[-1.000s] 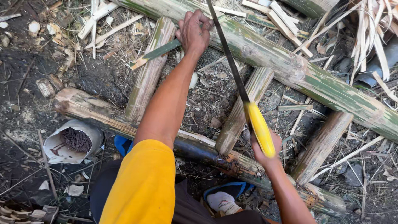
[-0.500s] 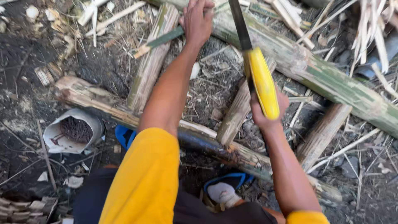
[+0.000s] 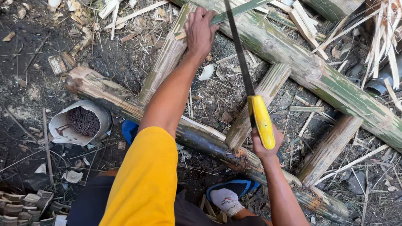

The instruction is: The person assembles a bamboo structure by cutting bamboo strips with a hand saw and nailing them to a frame using a hammer and nails. The person repeatedly measures, cuts, and fastens strips to build up the structure.

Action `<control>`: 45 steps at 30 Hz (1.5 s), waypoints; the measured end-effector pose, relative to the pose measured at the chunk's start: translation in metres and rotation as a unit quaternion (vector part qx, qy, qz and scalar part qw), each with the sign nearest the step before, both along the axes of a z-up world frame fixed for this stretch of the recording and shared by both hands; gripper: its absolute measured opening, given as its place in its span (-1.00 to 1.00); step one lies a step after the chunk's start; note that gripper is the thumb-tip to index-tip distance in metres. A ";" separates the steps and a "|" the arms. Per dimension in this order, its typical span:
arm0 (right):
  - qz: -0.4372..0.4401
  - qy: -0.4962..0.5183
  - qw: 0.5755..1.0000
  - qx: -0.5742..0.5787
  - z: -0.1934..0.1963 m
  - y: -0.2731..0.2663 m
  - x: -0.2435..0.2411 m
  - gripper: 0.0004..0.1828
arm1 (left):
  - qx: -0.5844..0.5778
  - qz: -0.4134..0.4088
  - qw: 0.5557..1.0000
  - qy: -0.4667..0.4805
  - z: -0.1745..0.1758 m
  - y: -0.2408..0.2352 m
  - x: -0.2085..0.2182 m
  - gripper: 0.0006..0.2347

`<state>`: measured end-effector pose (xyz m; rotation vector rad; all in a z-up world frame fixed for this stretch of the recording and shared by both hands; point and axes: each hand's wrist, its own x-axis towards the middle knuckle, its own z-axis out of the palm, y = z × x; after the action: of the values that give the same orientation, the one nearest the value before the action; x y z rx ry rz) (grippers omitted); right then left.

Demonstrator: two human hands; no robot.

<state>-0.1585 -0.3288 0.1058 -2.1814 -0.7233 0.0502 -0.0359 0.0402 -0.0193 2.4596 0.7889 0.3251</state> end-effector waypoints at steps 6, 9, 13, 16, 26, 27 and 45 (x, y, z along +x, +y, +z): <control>0.039 -0.033 0.998 -0.025 -0.015 0.002 0.006 -0.86 | -0.068 0.000 0.997 0.036 -0.008 0.008 0.012 -0.52; 0.033 -0.027 0.999 -0.016 -0.011 0.002 0.008 -0.84 | -0.104 -0.023 0.988 0.108 0.005 0.015 0.020 -0.63; 0.037 -0.015 0.999 -0.014 -0.007 -0.007 0.011 -0.80 | -0.128 -0.025 0.977 0.171 0.026 0.013 0.019 -0.58; 0.042 -0.013 0.998 -0.038 -0.001 -0.028 0.000 -0.78 | -0.119 -0.035 0.974 0.189 0.029 0.014 0.021 -0.58; 0.055 0.047 0.992 -0.103 -0.035 0.036 0.047 -0.80 | -0.077 -0.010 0.989 0.124 0.013 0.012 0.018 -0.61; 0.062 0.047 0.996 -0.040 -0.044 0.055 0.060 -0.82 | -0.072 -0.008 0.989 0.129 0.013 0.010 0.021 -0.61; 0.064 0.028 0.998 0.008 -0.053 0.091 0.085 -0.86 | -0.030 -0.003 0.993 0.115 0.024 0.004 0.016 -0.60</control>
<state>-0.0737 -0.2375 0.0527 -2.1084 -0.8270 0.1704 -0.0199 0.0442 0.0046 2.4708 0.8719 0.0146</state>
